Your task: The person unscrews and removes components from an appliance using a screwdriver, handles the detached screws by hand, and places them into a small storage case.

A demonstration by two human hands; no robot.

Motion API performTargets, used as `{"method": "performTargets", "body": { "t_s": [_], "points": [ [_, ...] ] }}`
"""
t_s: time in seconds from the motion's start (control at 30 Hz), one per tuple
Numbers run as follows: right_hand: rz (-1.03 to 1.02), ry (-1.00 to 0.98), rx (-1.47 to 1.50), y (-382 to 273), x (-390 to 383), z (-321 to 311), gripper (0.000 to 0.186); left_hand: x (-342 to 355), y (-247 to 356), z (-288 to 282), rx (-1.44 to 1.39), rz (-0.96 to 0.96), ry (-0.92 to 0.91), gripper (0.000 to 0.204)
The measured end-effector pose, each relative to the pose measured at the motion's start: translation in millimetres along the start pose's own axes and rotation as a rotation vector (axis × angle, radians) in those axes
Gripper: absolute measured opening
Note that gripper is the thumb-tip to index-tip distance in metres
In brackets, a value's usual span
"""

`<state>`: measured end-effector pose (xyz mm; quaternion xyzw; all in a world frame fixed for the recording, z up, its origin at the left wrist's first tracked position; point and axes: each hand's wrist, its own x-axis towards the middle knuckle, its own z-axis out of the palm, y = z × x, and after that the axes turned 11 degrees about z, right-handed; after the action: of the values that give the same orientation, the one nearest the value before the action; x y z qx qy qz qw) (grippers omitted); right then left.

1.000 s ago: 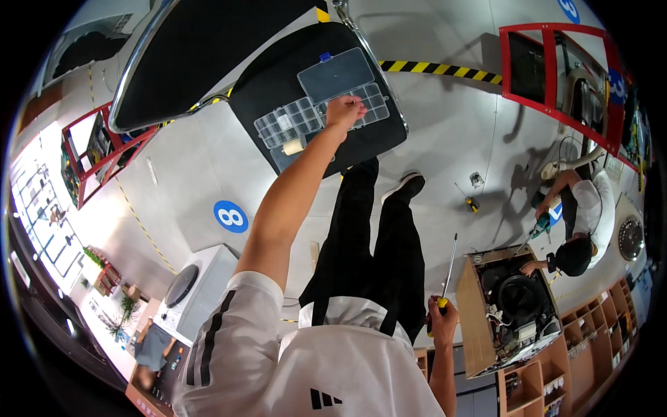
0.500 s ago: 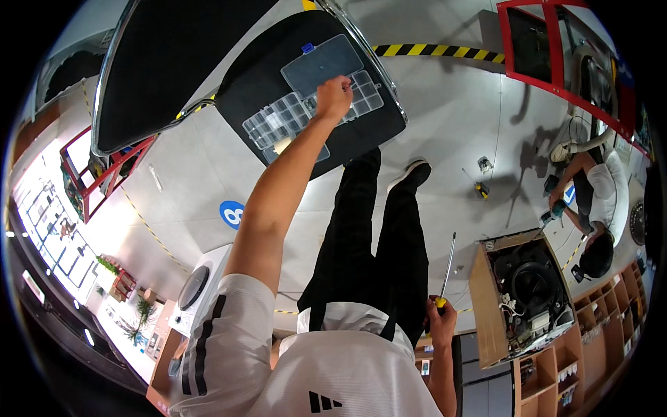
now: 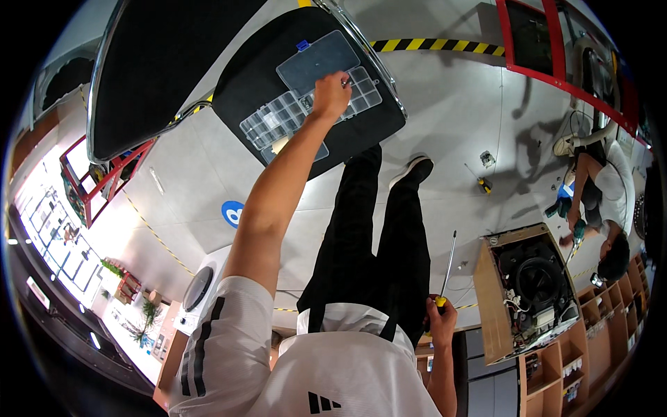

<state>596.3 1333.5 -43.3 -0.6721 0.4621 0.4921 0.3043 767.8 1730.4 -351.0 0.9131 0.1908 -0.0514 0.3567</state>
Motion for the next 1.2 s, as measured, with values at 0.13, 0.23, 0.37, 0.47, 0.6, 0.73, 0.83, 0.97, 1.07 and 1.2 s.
{"method": "performTargets", "body": {
  "t_s": [0.13,0.23,0.37,0.47,0.6,0.73,0.83,0.97,1.07,1.2],
  "points": [
    [0.004,-0.003,-0.008,1,1,1,0.021,1,8,-8,-0.086,-0.011,-0.051,0.021],
    [0.003,-0.009,-0.004,-1,0,1,0.021,0,6,-8,-0.045,0.012,-0.065,0.023],
    [0.006,-0.01,0.006,-3,0,2,0.021,0,1,-10,-0.019,0.042,-0.077,0.025],
    [0.001,-0.013,0.015,-2,1,2,0.02,-1,2,-12,-0.043,0.044,-0.093,0.026],
    [-0.008,-0.014,0.018,-1,1,2,0.019,-2,4,-15,-0.181,-0.026,-0.108,0.026],
    [-0.005,-0.021,0.021,-3,0,5,0.019,-5,4,-17,-0.249,-0.039,-0.084,0.022],
    [-0.005,-0.027,0.018,-6,-1,6,0.02,-10,-1,-19,-0.375,-0.058,-0.021,0.02],
    [-0.006,-0.034,0.025,-5,-1,7,0.021,-29,-9,-29,-0.504,-0.152,0.047,0.02],
    [0.007,-0.036,0.029,-6,0,11,0.022,-53,-6,-41,-0.538,-0.234,0.037,0.021],
    [-0.036,-0.026,-0.024,-7,-2,13,0.022,-93,-13,-42,-0.647,-0.333,0.037,0.023]
  ]
}}
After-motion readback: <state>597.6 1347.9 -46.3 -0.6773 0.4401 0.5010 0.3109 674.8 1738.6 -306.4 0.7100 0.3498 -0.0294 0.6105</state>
